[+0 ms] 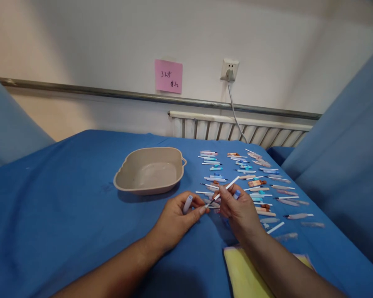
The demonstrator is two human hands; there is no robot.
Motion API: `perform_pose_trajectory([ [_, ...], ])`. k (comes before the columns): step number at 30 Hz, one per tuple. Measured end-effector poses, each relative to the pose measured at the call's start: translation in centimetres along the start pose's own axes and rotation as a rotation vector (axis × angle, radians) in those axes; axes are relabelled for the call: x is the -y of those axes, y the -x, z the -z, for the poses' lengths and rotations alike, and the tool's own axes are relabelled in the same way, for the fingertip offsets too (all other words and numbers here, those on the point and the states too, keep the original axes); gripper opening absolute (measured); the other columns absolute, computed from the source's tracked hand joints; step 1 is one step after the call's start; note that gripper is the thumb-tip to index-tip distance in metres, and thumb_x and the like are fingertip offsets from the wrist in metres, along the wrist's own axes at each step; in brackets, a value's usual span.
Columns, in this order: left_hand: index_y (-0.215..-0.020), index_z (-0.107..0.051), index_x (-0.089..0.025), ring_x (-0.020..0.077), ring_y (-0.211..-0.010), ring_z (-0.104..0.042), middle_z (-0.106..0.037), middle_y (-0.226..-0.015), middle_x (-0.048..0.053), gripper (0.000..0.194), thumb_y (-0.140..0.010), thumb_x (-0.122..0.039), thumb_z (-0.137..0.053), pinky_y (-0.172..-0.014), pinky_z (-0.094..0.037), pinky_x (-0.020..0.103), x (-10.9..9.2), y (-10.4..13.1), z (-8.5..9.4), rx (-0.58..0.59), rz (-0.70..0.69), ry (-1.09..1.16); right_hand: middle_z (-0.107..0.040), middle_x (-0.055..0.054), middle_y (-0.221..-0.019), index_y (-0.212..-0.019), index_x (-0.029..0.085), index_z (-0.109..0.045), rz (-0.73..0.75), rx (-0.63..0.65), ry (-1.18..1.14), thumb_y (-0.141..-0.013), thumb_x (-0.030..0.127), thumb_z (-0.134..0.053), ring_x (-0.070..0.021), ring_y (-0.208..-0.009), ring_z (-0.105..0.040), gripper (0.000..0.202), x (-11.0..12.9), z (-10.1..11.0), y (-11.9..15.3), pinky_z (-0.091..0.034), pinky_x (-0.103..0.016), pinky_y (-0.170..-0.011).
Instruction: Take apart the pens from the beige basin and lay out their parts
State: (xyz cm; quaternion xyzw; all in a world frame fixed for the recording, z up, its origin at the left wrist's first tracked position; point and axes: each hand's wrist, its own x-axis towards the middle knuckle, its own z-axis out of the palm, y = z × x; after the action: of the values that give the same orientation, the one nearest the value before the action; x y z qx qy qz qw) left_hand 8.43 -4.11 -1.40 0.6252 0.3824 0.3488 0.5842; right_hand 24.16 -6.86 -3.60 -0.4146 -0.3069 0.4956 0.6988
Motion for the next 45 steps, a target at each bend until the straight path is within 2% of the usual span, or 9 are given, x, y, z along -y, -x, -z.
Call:
perform_pose_trajectory([
  [5, -0.080, -0.062, -0.016, 0.0143, -0.070, -0.061, -0.069, -0.076, 0.003, 0.019, -0.071, -0.029, -0.070, -0.063, -0.044, 0.024, 0.08, -0.01, 0.11, 0.032, 0.009, 0.015, -0.058, 0.004, -0.058, -0.074, 0.017, -0.057, 0.015, -0.027, 0.018, -0.072, 0.040, -0.072, -0.0014, -0.034, -0.030, 0.028, -0.15, 0.06, 0.03, -0.025, -0.016, -0.034],
  [10, -0.080, -0.061, -0.015, 0.0149, -0.071, -0.061, -0.069, -0.075, 0.004, 0.019, -0.070, -0.029, -0.071, -0.065, -0.045, 0.025, 0.20, -0.04, 0.10, 0.008, 0.008, 0.021, -0.045, 0.009, -0.045, -0.072, 0.017, -0.057, 0.010, -0.019, 0.036, -0.073, 0.039, -0.071, -0.0027, -0.034, -0.028, 0.026, -0.18, 0.11, 0.03, -0.023, -0.016, -0.034],
  [13, -0.080, -0.062, -0.015, 0.0147, -0.072, -0.061, -0.069, -0.076, 0.003, 0.018, -0.070, -0.028, -0.071, -0.066, -0.045, 0.025, 0.19, -0.05, 0.08, 0.000, 0.005, 0.024, -0.040, 0.010, -0.044, -0.071, 0.017, -0.057, 0.007, -0.030, 0.027, -0.073, 0.040, -0.072, -0.0030, -0.034, -0.027, 0.027, -0.11, 0.12, 0.05, -0.023, -0.017, -0.034],
  [17, -0.080, -0.062, -0.016, 0.0138, -0.072, -0.061, -0.069, -0.077, 0.003, 0.017, -0.071, -0.028, -0.070, -0.066, -0.045, 0.024, 0.18, -0.06, 0.08, 0.014, 0.003, 0.029, -0.047, 0.008, -0.049, -0.072, 0.017, -0.057, 0.018, -0.032, 0.042, -0.072, 0.042, -0.071, -0.0029, -0.035, -0.027, 0.029, 0.16, 0.07, 0.12, -0.025, -0.018, -0.035],
  [25, -0.078, -0.062, -0.015, 0.0150, -0.070, -0.061, -0.069, -0.075, 0.003, 0.019, -0.069, -0.029, -0.072, -0.064, -0.045, 0.024, 0.28, -0.13, 0.09, 0.003, 0.005, 0.012, -0.042, 0.009, -0.047, -0.073, 0.017, -0.057, 0.000, -0.007, 0.068, -0.074, 0.042, -0.070, -0.0030, -0.036, -0.025, 0.028, 0.20, -0.03, 0.20, -0.022, -0.018, -0.036],
  [30, -0.079, -0.065, -0.016, 0.0154, -0.070, -0.061, -0.070, -0.075, 0.004, 0.017, -0.068, -0.028, -0.071, -0.066, -0.046, 0.025, 0.14, -0.04, -0.06, -0.006, 0.000, -0.016, -0.044, 0.008, -0.049, -0.074, 0.018, -0.058, 0.045, -0.022, 0.134, -0.072, 0.041, -0.071, -0.0040, -0.038, -0.027, 0.027, 0.01, 0.24, 0.12, -0.022, -0.018, -0.037],
  [34, -0.077, -0.069, -0.016, 0.0159, -0.071, -0.060, -0.069, -0.074, 0.003, 0.013, -0.068, -0.026, -0.069, -0.068, -0.045, 0.025, -0.34, 0.13, -0.31, 0.028, 0.024, -0.016, -0.048, 0.005, -0.055, -0.073, 0.018, -0.061, 0.123, -0.017, 0.283, -0.073, 0.040, -0.070, -0.0059, -0.044, -0.034, 0.024, 0.27, 0.19, 0.44, -0.026, -0.019, -0.040],
  [41, -0.069, -0.066, -0.016, 0.0102, -0.056, -0.048, -0.059, -0.060, -0.002, 0.013, -0.067, -0.029, -0.068, -0.053, -0.035, 0.019, -0.46, 0.05, -0.21, 0.096, 0.077, -0.052, -0.057, 0.002, -0.061, -0.073, 0.018, -0.060, 0.105, 0.038, 0.318, -0.074, 0.042, -0.068, -0.0068, -0.044, -0.035, 0.025, 0.48, -0.05, 0.74, -0.026, -0.020, -0.040],
  [45, -0.071, -0.066, -0.016, 0.0133, -0.064, -0.053, -0.064, -0.066, 0.001, 0.016, -0.068, -0.031, -0.068, -0.060, -0.039, 0.021, -0.10, -0.28, 0.11, 0.107, 0.077, -0.042, -0.053, 0.005, -0.057, -0.073, 0.019, -0.060, 0.110, 0.038, 0.343, -0.077, 0.043, -0.065, -0.0068, -0.043, -0.034, 0.025, 0.40, 0.11, 0.56, -0.027, -0.021, -0.041],
])
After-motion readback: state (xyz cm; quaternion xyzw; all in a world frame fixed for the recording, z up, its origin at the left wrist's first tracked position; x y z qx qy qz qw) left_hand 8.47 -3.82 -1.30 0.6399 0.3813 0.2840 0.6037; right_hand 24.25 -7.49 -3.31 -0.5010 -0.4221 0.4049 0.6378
